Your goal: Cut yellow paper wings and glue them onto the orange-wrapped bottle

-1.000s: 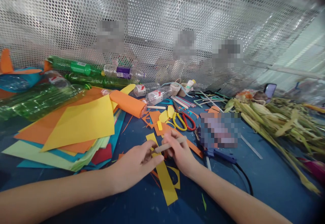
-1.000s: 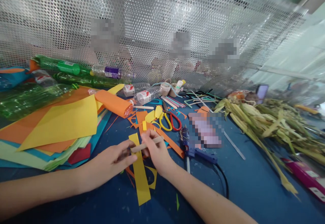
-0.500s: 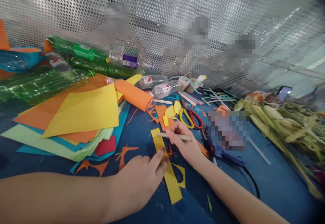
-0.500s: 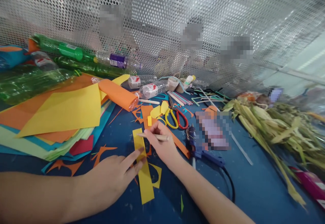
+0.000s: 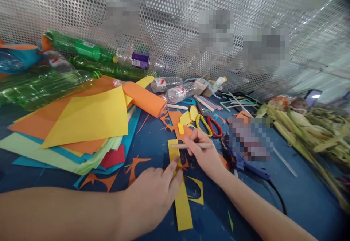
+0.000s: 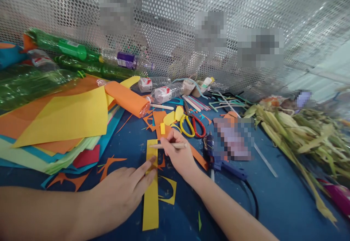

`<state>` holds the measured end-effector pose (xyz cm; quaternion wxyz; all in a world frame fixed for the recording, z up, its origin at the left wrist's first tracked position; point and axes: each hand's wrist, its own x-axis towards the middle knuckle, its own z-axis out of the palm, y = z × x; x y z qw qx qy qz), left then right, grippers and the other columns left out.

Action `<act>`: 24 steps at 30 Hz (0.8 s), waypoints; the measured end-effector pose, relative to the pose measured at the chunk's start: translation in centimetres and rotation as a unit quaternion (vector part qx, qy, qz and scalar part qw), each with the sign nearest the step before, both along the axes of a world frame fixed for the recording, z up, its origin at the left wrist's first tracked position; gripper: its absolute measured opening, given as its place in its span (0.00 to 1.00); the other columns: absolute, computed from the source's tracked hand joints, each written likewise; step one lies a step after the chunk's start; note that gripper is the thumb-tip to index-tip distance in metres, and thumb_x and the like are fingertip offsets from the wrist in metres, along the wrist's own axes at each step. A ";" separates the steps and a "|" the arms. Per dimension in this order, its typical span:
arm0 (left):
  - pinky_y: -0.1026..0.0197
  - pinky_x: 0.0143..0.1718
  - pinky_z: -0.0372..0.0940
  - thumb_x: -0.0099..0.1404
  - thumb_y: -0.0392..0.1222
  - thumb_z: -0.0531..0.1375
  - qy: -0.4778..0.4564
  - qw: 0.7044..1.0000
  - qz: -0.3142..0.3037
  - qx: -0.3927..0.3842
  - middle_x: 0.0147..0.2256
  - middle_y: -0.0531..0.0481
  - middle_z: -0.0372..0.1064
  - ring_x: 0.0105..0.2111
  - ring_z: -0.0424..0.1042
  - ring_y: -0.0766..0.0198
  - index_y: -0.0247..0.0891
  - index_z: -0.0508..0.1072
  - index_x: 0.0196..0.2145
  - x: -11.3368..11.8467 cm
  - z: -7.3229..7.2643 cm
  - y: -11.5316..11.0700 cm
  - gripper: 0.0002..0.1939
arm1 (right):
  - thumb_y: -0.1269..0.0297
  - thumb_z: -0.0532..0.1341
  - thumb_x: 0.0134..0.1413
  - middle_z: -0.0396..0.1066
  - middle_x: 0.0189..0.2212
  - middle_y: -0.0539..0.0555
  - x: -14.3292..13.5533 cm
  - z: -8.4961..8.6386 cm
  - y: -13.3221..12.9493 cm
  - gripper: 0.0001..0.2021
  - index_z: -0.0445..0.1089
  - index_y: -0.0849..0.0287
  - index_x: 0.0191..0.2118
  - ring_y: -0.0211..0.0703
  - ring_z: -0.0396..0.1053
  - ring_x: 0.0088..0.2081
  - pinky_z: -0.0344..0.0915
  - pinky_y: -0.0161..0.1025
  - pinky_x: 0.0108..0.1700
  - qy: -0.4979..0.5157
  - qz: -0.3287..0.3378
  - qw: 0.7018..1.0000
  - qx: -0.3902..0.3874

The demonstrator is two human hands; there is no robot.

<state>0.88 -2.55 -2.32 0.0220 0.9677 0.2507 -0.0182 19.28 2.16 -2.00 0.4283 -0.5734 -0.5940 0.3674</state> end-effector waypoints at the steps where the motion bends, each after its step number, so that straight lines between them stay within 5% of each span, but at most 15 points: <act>1: 0.56 0.28 0.66 0.59 0.33 0.50 0.004 1.000 -0.002 0.002 0.57 0.26 0.52 0.37 0.71 0.53 0.25 0.50 0.59 0.0 0.0 0.0 0.31 | 0.63 0.57 0.53 0.54 0.12 0.41 0.0 -0.1 0.0 0.13 0.52 0.56 0.22 0.31 0.52 0.16 0.50 0.31 0.21 0.001 0.003 1.000 -0.002; 24: 0.56 0.25 0.67 0.56 0.31 0.49 0.022 1.000 -0.009 0.013 0.58 0.26 0.51 0.35 0.72 0.53 0.20 0.51 0.59 0.4 0.3 0.1 0.32 | 0.63 0.56 0.51 0.55 0.12 0.41 -0.2 0.1 -0.1 0.12 0.53 0.56 0.21 0.31 0.51 0.16 0.50 0.30 0.19 -0.028 0.021 0.999 -0.006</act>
